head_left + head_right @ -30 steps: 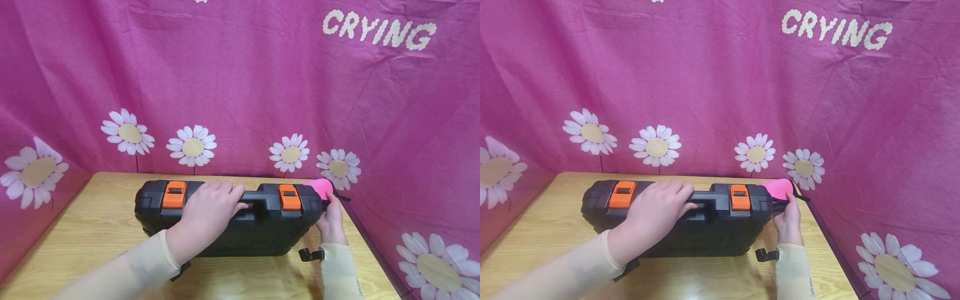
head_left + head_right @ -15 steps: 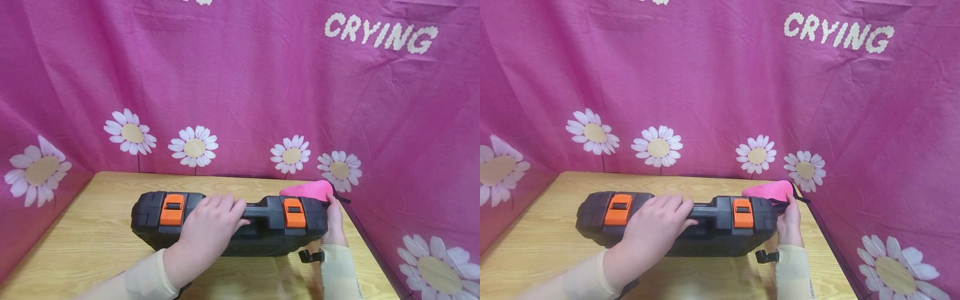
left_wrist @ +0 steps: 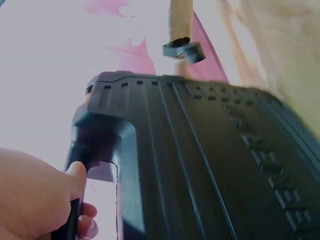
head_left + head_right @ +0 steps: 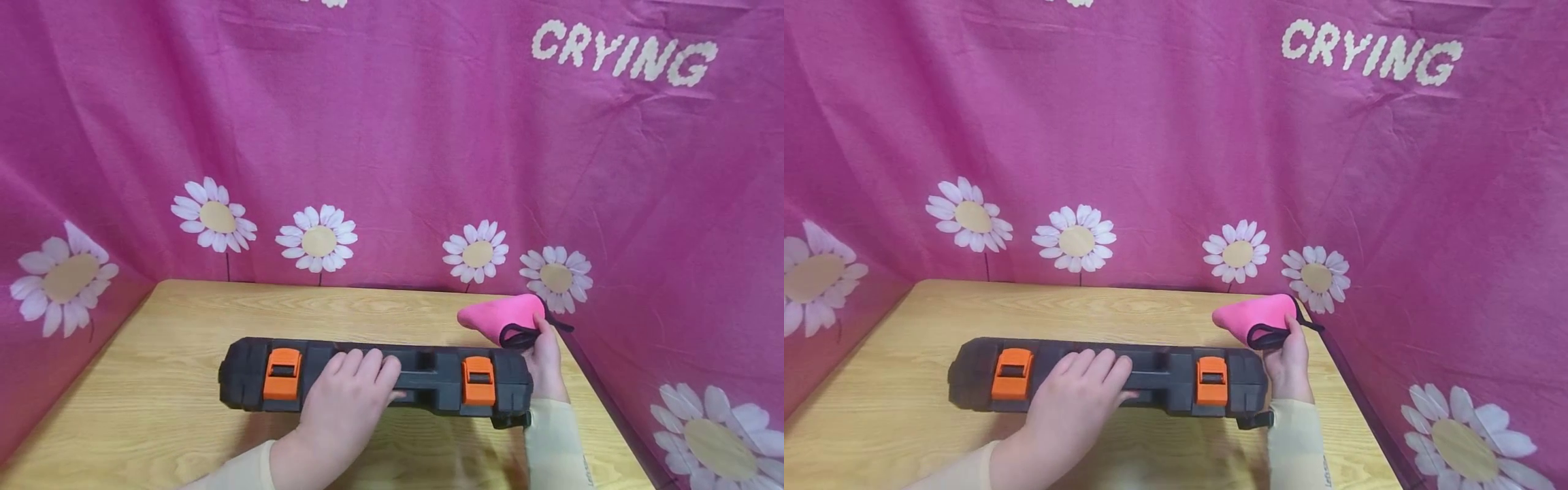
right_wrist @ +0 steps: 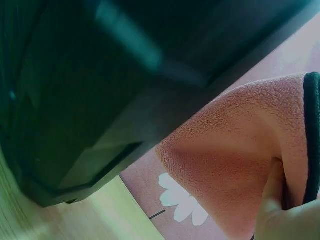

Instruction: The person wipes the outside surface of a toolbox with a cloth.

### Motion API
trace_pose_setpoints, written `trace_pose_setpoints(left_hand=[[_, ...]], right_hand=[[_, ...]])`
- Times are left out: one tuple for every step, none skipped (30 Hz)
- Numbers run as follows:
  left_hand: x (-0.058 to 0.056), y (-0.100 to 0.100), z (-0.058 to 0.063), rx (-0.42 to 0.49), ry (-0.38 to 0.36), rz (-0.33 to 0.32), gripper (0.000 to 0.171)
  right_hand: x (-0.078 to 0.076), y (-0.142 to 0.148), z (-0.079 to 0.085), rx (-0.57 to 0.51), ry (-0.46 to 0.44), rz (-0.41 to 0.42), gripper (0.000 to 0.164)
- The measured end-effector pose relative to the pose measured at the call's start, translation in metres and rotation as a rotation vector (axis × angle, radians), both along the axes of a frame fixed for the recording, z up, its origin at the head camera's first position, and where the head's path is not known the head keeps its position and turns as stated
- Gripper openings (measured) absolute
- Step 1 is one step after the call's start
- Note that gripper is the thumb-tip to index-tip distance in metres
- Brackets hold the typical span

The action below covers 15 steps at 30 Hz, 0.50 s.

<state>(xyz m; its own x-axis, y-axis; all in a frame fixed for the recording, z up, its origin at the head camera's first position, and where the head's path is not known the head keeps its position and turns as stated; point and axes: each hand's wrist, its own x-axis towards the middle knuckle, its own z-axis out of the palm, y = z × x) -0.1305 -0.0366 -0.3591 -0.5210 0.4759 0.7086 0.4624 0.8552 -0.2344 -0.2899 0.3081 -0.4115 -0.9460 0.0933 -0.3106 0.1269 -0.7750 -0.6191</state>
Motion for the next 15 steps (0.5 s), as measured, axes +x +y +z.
trace_pose_setpoints(left_hand=[[0.001,0.001,-0.003,-0.004,-0.014,0.003,0.049],[0.003,0.001,-0.006,-0.011,-0.029,0.006,0.048],[0.004,0.002,-0.01,-0.016,-0.038,0.008,0.049],[0.005,0.002,-0.013,-0.019,-0.046,0.008,0.048],[0.006,0.003,-0.017,-0.023,-0.055,0.011,0.048],[0.006,0.003,-0.021,-0.03,-0.06,0.014,0.049],[0.007,0.003,-0.025,-0.031,-0.064,0.016,0.049],[0.006,0.003,-0.03,-0.036,-0.055,0.019,0.049],[0.006,0.004,-0.035,-0.039,-0.046,0.023,0.05],[0.006,0.004,-0.039,-0.043,-0.045,0.027,0.05],[0.005,0.003,-0.043,-0.052,-0.048,0.033,0.05],[0.005,0.003,-0.046,-0.059,-0.053,0.037,0.05],[0.006,0.003,-0.05,-0.066,-0.062,0.042,0.05],[0.006,0.003,-0.053,-0.075,-0.074,0.045,0.049],[0.006,0.002,-0.057,-0.083,-0.089,0.044,0.048]], right_hand=[[-0.001,0.0,0.0,-0.087,-0.024,-0.007,0.044],[-0.001,0.001,0.001,-0.152,-0.042,-0.015,0.05],[-0.002,0.001,0.001,-0.18,-0.036,-0.035,0.052],[-0.003,0.002,0.001,-0.201,-0.033,-0.056,0.051],[-0.004,0.003,0.001,-0.216,-0.019,-0.067,0.05],[-0.005,0.004,0.002,-0.236,-0.011,-0.071,0.05],[-0.005,0.004,0.002,-0.23,-0.006,-0.071,0.052],[-0.005,0.004,0.003,-0.223,-0.004,-0.068,0.055],[-0.005,0.003,0.003,-0.216,-0.007,-0.068,0.056],[-0.005,0.004,0.003,-0.214,-0.012,-0.069,0.056],[-0.005,0.004,0.004,-0.216,-0.013,-0.068,0.054],[-0.005,0.004,0.004,-0.217,-0.017,-0.07,0.052],[-0.005,0.004,0.004,-0.219,-0.021,-0.074,0.05],[-0.004,0.004,0.004,-0.22,-0.024,-0.079,0.048],[-0.004,0.005,0.004,-0.222,-0.028,-0.085,0.046]])
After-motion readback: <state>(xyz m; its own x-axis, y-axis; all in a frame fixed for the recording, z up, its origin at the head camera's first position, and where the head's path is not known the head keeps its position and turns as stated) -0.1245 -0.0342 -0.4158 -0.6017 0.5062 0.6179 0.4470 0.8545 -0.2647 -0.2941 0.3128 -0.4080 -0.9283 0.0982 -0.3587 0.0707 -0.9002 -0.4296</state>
